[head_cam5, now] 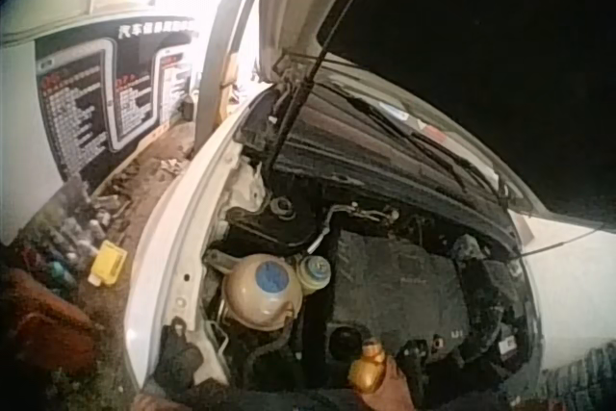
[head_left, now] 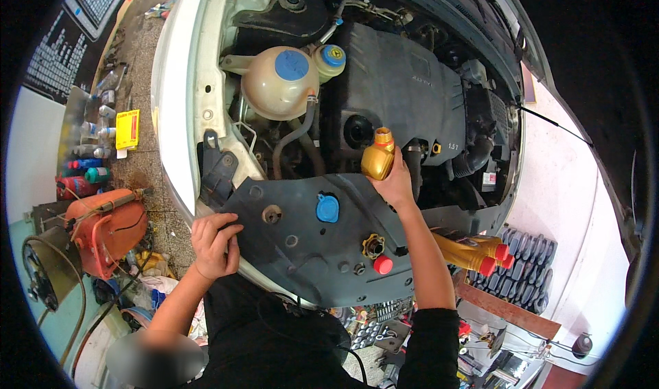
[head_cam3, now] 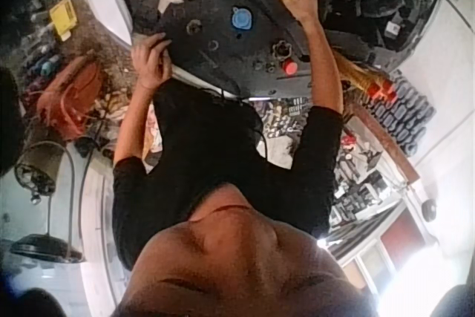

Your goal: The person opens a yellow motor oil bottle and pours its contents into the engine oil filler of a white car with the hood open. After pouring, the person closes the bottle and places it back on the engine bay.

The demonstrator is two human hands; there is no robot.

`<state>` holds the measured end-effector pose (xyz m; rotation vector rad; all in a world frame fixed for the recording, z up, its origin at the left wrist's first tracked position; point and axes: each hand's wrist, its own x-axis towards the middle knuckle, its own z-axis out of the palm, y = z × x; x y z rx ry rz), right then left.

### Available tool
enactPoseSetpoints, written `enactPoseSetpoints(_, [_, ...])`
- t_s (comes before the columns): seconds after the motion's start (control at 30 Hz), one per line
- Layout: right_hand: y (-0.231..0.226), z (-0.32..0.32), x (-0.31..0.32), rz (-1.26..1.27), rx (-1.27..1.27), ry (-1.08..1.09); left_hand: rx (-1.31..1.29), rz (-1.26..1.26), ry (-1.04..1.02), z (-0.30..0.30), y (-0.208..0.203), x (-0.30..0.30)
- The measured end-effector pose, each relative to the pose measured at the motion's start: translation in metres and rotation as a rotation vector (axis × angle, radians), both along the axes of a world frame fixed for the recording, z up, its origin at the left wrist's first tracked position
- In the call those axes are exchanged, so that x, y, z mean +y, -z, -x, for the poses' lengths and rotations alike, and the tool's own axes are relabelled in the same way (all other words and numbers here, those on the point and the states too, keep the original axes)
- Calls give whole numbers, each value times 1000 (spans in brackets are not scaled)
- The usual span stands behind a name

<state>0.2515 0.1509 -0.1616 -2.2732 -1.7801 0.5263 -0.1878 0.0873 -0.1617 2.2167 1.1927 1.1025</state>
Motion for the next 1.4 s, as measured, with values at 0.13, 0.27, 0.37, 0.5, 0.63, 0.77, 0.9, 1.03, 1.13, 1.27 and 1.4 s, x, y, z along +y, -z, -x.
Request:
enactPoseSetpoints(0.13, [8, -6, -2, -35, -59, -18, 8, -17, -9, -1, -1, 1])
enactPoseSetpoints(0.27, [12, -9, -3, -49, -97, -33, 13, -22, -14, -1, -1, 1])
enactPoseSetpoints(0.37, [12, -9, -3, -37, -100, -39, -1, -10, -3, 0, 2, 0])
enactPoseSetpoints(0.5, [11, -10, -3, -20, -99, -25, 6, -12, -5, 0, 0, 0])
enactPoseSetpoints(0.63, [4, -5, -1, 4, -81, -8, 26, -10, -12, 1, -3, 2])
enactPoseSetpoints(0.77, [5, -4, 0, -18, -91, -30, 49, 18, -12, 0, -6, 0])
enactPoseSetpoints(0.9, [15, -13, -4, -35, -119, -38, -86, 147, 125, -33, -35, 16])
enactPoseSetpoints(1.03, [19, -18, -5, -46, -112, -52, -267, 446, 228, -124, -63, 43])
enactPoseSetpoints(1.13, [5, -3, 2, 82, -43, -2, -87, 525, 142, -207, -37, 77])
enactPoseSetpoints(1.27, [21, -22, 0, 87, -43, 52, 262, 873, 199, -285, -16, 122])
enactPoseSetpoints(1.4, [27, -25, 0, 81, -56, -48, 115, 1045, 242, -318, 31, 135])
